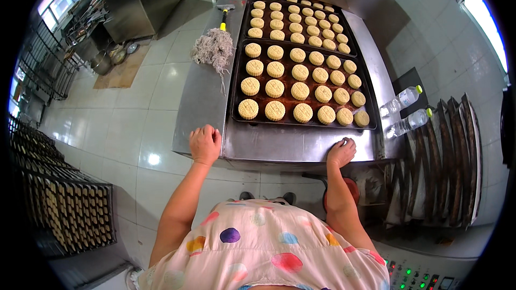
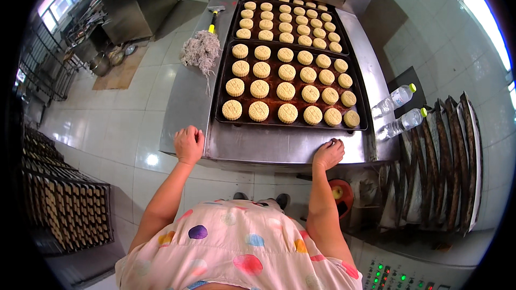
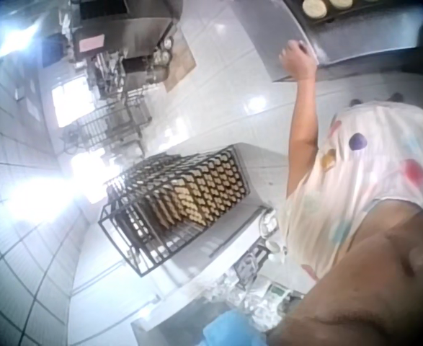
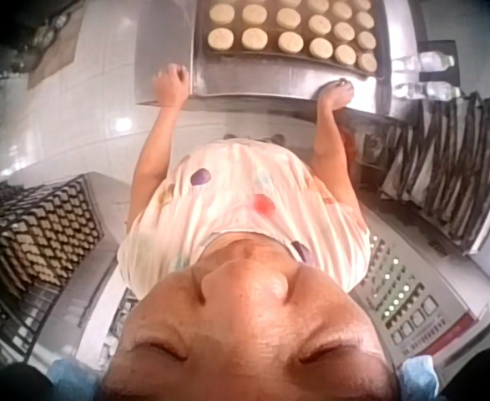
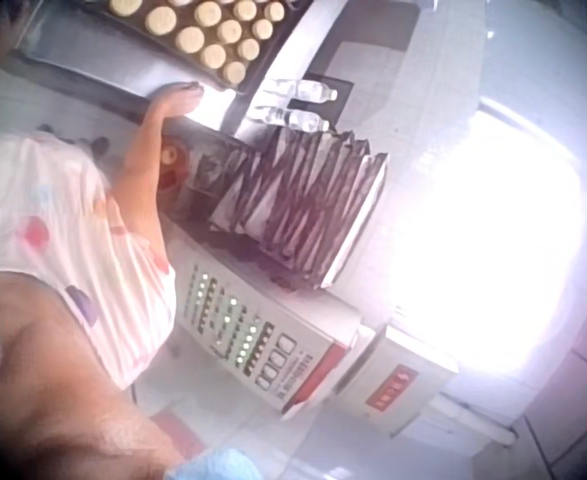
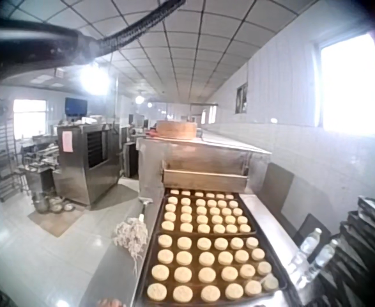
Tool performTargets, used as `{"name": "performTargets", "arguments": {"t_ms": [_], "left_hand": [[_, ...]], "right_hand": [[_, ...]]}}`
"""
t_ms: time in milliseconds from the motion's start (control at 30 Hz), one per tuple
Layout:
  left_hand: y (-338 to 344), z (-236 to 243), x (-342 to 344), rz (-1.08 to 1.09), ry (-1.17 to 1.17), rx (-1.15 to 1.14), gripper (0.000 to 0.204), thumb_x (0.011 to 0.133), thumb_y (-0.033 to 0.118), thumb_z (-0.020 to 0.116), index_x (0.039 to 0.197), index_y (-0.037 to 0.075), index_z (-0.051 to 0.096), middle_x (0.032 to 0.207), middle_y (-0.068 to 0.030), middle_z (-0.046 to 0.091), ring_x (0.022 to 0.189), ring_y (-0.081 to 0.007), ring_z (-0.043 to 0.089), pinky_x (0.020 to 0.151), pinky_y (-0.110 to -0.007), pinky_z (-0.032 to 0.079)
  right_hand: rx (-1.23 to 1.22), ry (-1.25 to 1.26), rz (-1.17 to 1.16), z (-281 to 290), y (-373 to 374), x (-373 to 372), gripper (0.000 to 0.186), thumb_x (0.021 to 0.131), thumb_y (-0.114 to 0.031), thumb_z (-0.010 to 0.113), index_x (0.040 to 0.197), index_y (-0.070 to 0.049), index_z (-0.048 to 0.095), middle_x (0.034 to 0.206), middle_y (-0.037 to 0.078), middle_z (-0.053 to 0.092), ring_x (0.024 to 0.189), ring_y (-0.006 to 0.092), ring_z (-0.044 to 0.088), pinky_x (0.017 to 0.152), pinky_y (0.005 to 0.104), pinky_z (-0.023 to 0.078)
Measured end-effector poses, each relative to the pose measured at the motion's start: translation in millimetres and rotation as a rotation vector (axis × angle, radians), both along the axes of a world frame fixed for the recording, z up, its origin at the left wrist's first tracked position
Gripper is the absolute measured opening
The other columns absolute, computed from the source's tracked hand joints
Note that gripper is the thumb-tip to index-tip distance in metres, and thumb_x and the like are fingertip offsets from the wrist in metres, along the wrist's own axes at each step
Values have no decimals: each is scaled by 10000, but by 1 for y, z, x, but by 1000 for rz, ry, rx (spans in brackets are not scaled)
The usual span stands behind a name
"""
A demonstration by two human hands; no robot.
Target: The person takes trays of patterned round cookies from a rack and places them into an oven, later walking to another area to handle bins of grain or dough.
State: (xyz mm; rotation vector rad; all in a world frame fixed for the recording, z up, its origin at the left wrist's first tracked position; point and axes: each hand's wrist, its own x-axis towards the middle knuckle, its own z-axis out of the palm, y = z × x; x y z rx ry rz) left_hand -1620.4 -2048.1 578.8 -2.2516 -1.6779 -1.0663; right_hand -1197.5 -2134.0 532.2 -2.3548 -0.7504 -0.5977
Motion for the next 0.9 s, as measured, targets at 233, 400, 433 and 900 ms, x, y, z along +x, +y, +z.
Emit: {"name": "performTargets", "arguments": {"t_ms": [233, 400, 433, 900], "left_hand": [[1, 1, 1, -2, 2, 2, 173, 790, 157, 605, 721, 96, 458, 674, -54, 549, 665, -263, 517, 634, -390, 382], [0, 1, 1, -3, -6, 0, 172, 787, 150, 609, 724, 95, 459, 675, -55, 550, 668, -263, 517, 638, -391, 383], [1, 1, 1, -3, -8, 0, 172, 786, 149, 610, 725, 95, 459, 675, -55, 550, 669, -263, 517, 639, -392, 384], [3, -1, 3, -5, -15, 13, 186, 782, 148, 619, 719, 102, 450, 650, -44, 519, 655, -261, 506, 630, -390, 377]], "right_hand": [[-2, 9, -2, 1, 1, 1, 199, 805, -114, 604, 998, -87, 567, 1138, 69, 558, 1030, 279, 511, 872, 396, 407], [-3, 4, -2, 1, 1, 0, 189, 802, -112, 603, 987, -88, 568, 1135, 69, 559, 1023, 279, 512, 870, 396, 407], [-5, 10, -3, 2, 1, 0, 188, 802, -112, 603, 985, -88, 568, 1134, 69, 560, 1021, 279, 513, 870, 396, 407], [3, 0, 11, 1, 2, 1, 186, 807, -111, 590, 991, -84, 575, 1129, 79, 562, 1036, 281, 508, 878, 397, 400]]}}
